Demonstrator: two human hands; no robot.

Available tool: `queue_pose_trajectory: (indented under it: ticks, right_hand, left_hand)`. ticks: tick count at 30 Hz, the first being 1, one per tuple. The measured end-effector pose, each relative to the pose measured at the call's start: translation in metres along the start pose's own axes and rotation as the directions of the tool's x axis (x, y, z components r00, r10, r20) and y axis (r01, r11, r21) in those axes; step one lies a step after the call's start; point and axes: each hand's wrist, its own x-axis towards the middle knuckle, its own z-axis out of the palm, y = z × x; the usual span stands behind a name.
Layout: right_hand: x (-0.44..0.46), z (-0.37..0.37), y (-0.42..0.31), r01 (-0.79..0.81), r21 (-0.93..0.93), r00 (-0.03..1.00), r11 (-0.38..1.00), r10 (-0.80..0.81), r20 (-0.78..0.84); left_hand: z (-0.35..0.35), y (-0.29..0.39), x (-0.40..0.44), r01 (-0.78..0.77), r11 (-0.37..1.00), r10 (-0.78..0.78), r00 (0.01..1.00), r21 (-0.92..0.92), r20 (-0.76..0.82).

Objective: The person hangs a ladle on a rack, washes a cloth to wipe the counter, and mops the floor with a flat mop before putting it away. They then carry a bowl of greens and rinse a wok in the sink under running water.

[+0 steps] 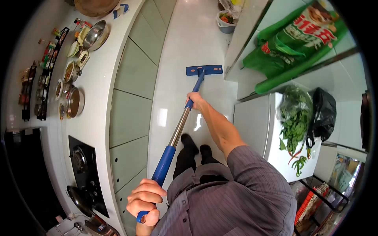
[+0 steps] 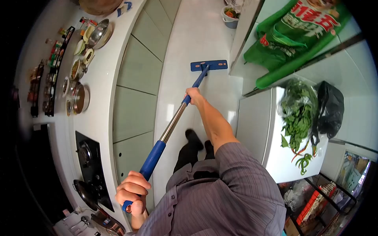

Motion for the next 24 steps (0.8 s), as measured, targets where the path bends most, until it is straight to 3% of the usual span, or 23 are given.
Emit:
queue_pose_trajectory:
  ticks: [4, 6, 9, 10, 21, 24]
  right_hand:
    - [0.050, 0.018, -0.056, 0.080, -0.016, 0.994, 0.997, -0.079, 0.070]
    - [0.058, 0.033, -0.092, 0.021, -0.029, 1.000, 0.999, -0.021, 0.007]
    - [0.088, 0.061, -0.141, 0.060, -0.050, 0.998, 0.997, -0.060, 0.006]
    - [0.095, 0.072, -0.158, 0.062, -0.083, 0.995, 0.995, -0.068, -0.068]
    - [0.218, 0.136, -0.313, 0.082, -0.079, 0.994, 0.993, -0.087, -0.059]
    - [0.257, 0.153, -0.360, 0.086, -0.074, 0.992, 0.994, -0.092, -0.085]
  left_hand:
    - [-0.002, -0.050, 0.050, -0.013, 1.000, 0.013, 1.000, 0.002, 0.023]
    - [-0.008, -0.076, 0.081, -0.013, 1.000, 0.015, 0.998, -0.021, 0.058]
    - [-0.020, -0.114, 0.143, -0.031, 0.998, 0.037, 0.994, -0.057, 0.106]
    - [-0.022, -0.125, 0.163, -0.027, 0.997, 0.037, 0.991, -0.075, 0.130]
    - [-0.021, -0.222, 0.344, 0.108, 0.994, -0.098, 0.966, -0.030, 0.239]
    - [-0.016, -0.259, 0.381, 0.132, 0.991, -0.126, 0.976, -0.019, 0.178]
